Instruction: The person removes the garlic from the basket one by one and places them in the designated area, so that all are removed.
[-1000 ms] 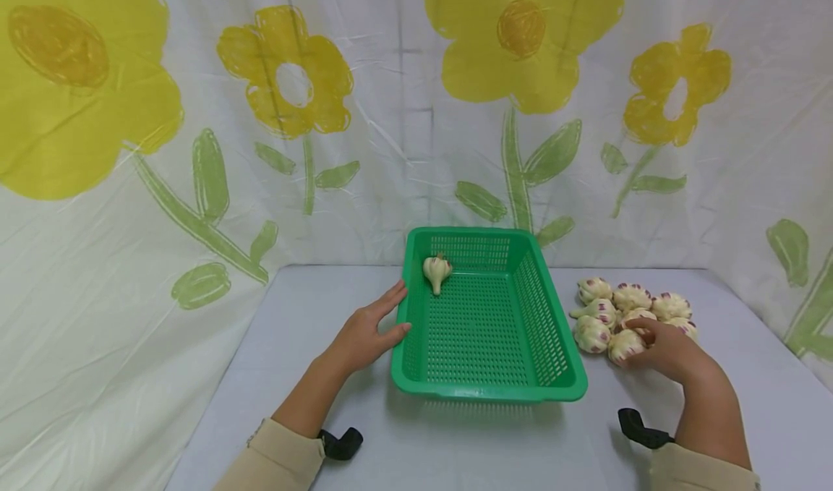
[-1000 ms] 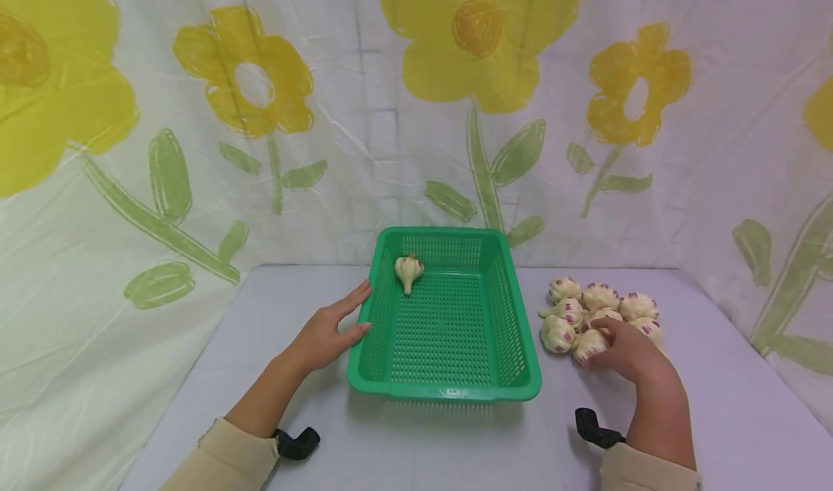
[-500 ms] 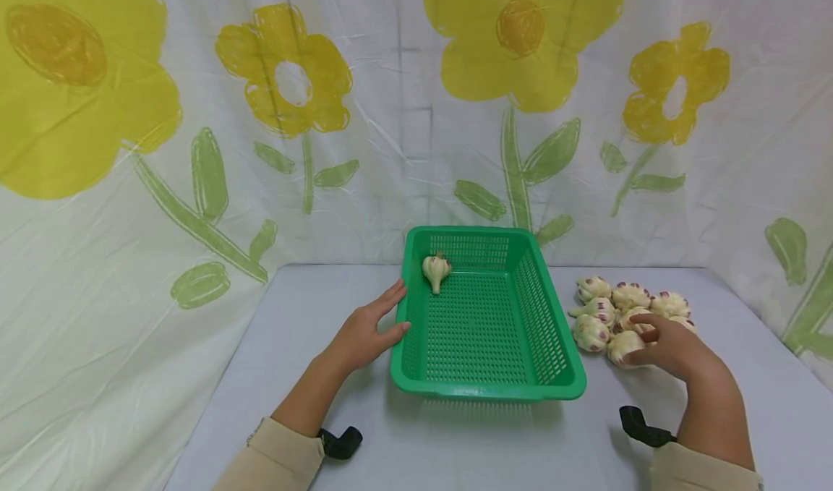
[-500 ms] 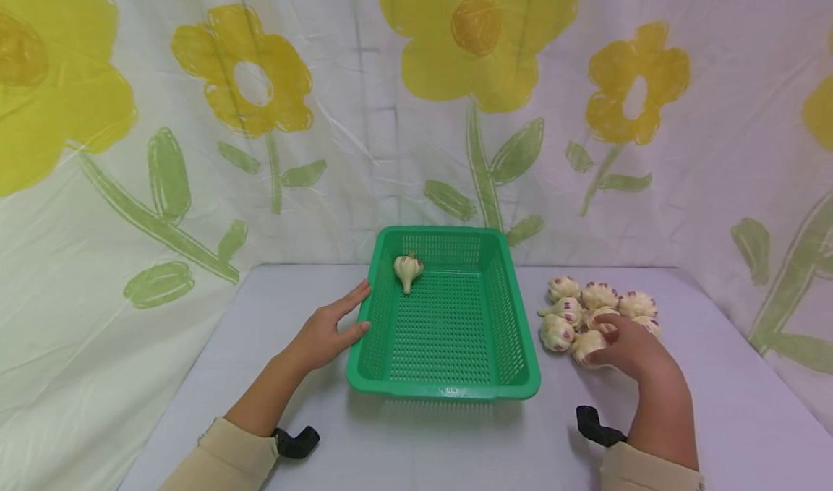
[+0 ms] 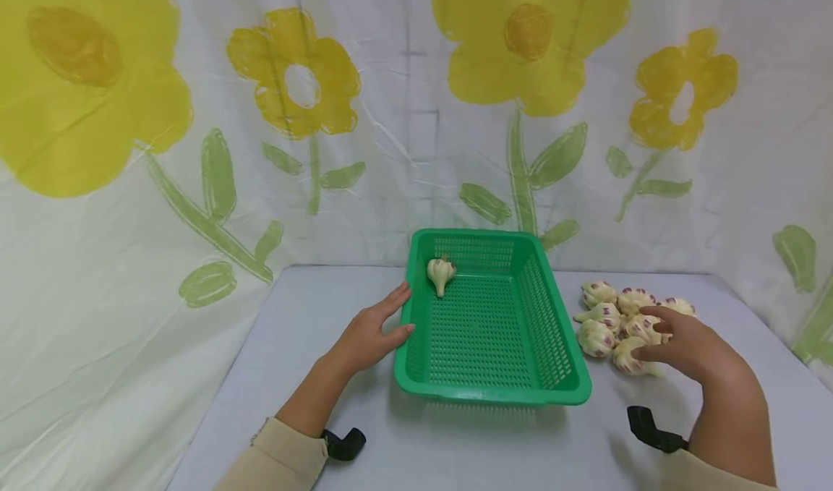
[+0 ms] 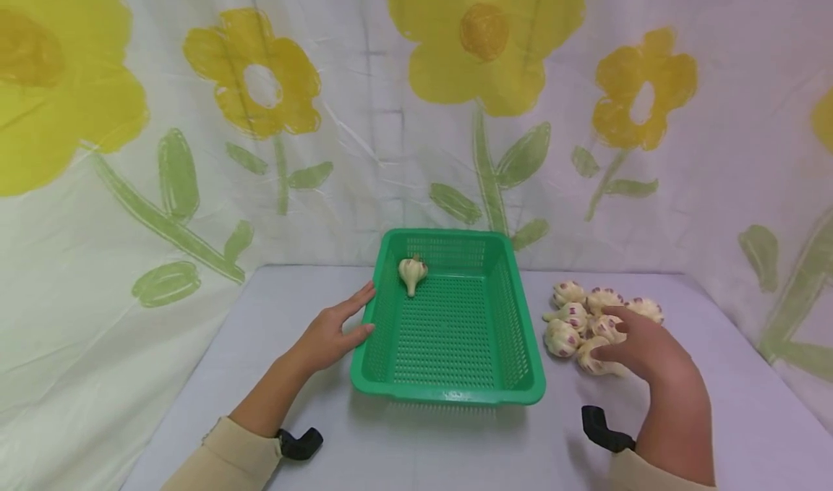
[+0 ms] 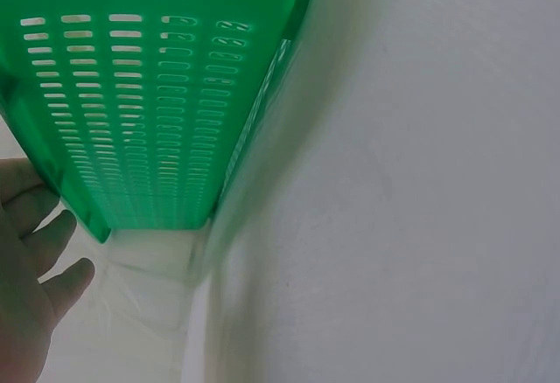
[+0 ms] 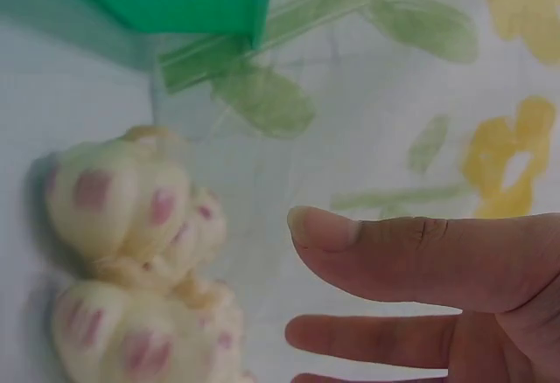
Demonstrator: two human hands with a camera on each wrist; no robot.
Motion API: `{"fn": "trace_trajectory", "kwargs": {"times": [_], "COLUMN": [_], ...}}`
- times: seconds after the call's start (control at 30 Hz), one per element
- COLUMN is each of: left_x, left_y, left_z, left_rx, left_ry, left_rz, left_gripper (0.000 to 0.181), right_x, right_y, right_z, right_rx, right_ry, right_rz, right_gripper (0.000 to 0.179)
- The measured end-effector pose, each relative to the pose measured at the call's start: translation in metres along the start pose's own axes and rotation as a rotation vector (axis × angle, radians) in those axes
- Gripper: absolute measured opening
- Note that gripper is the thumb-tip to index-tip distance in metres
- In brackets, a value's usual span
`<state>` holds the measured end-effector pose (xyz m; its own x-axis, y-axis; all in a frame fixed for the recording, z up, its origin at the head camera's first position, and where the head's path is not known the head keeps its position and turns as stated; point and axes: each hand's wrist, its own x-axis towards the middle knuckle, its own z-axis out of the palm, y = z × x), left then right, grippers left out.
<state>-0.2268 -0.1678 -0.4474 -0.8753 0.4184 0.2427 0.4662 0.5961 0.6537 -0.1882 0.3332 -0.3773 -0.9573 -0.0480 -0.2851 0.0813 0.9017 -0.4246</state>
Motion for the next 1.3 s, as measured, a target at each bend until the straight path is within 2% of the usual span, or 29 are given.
{"fn": "trace_trajectory", "kwargs": {"times": [0.17, 0.5, 0.63, 0.77, 1.0, 1.17, 1.3], "left_x": [0.001, 0.004, 0.004, 0.003, 0.003, 0.001, 0.002], "left_y": [0.001, -0.002, -0.004, -0.005, -0.005, -0.004, -0.003], "left_z": [-0.001, -0.004, -0.003, -0.001, 0.001, 0.001, 0.001], "left_rx": [0.004, 0.028, 0.027, 0.017, 0.015, 0.021, 0.027], "left_ry": [-0.008, -0.012, -0.011, -0.016, -0.019, -0.02, -0.011], "left_rz": [-0.012, -0.007, -0.004, -0.014, -0.011, -0.014, 0.004], "left_gripper": [0.067, 0.066, 0.066, 0.066, 0.066, 0.066, 0.066], "right_x": [0.003, 0.029, 0.04, 0.052, 0.086, 0.116, 0.135], "right_y": [-0.024, -0.101, -0.135, -0.169, -0.212, -0.234, -0.24], "right_z": [-0.016, -0.055, -0.06, -0.061, -0.047, -0.019, 0.007], "right_rx": [-0.067, -0.276, -0.29, -0.262, -0.307, -0.329, -0.269], "right_ry": [0.029, -0.012, -0.054, -0.134, -0.216, -0.256, -0.28], "right_rz": [-0.084, -0.246, -0.335, -0.418, -0.478, -0.487, -0.476], "right_gripper": [0.084, 0.067, 0.06, 0.057, 0.059, 0.06, 0.06]}}
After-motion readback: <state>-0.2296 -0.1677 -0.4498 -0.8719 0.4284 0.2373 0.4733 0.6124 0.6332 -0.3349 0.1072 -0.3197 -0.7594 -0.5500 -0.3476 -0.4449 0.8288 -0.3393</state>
